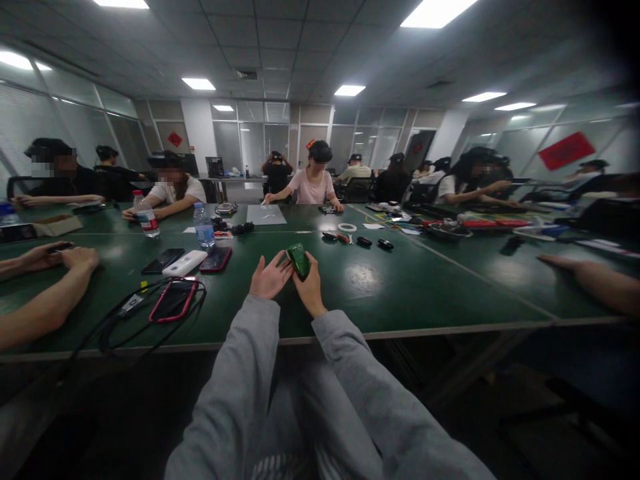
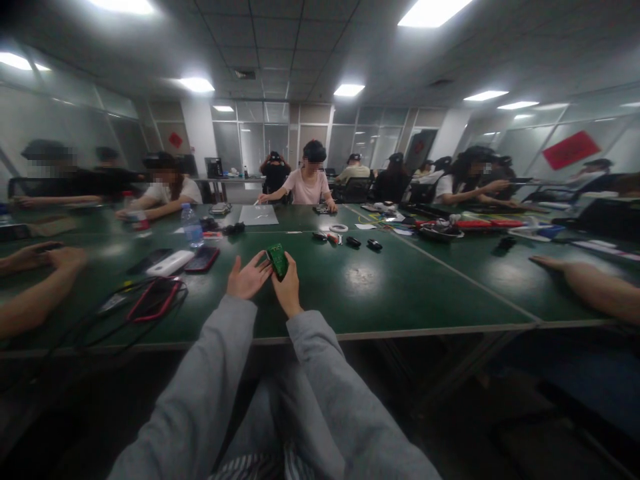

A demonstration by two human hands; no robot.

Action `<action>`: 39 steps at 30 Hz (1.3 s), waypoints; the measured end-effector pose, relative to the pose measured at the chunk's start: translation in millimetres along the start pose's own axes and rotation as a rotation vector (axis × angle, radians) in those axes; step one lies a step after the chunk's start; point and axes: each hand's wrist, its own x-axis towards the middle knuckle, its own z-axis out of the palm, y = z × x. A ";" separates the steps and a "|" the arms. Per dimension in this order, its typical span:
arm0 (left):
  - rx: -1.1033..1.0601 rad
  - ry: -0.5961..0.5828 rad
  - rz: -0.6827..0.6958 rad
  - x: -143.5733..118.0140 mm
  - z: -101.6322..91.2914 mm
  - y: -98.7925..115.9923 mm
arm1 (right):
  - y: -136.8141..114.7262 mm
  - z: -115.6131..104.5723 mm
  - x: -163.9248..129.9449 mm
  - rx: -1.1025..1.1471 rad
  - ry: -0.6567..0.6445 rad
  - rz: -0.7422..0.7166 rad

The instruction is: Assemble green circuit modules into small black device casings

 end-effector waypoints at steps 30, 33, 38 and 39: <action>-0.235 0.469 0.309 9.2 -63.0 24.0 | 44.2 -10.6 18.1 -0.316 -0.268 -0.067; -0.244 0.492 0.307 8.4 -63.0 24.7 | 50.2 -26.0 19.1 -0.341 -0.354 -0.139; -0.209 0.506 0.303 7.8 -65.7 25.4 | 81.6 -83.6 29.4 -0.498 -0.322 -0.116; -0.207 0.510 0.303 7.7 -66.3 25.6 | 91.8 -101.7 32.2 -0.551 -0.295 -0.091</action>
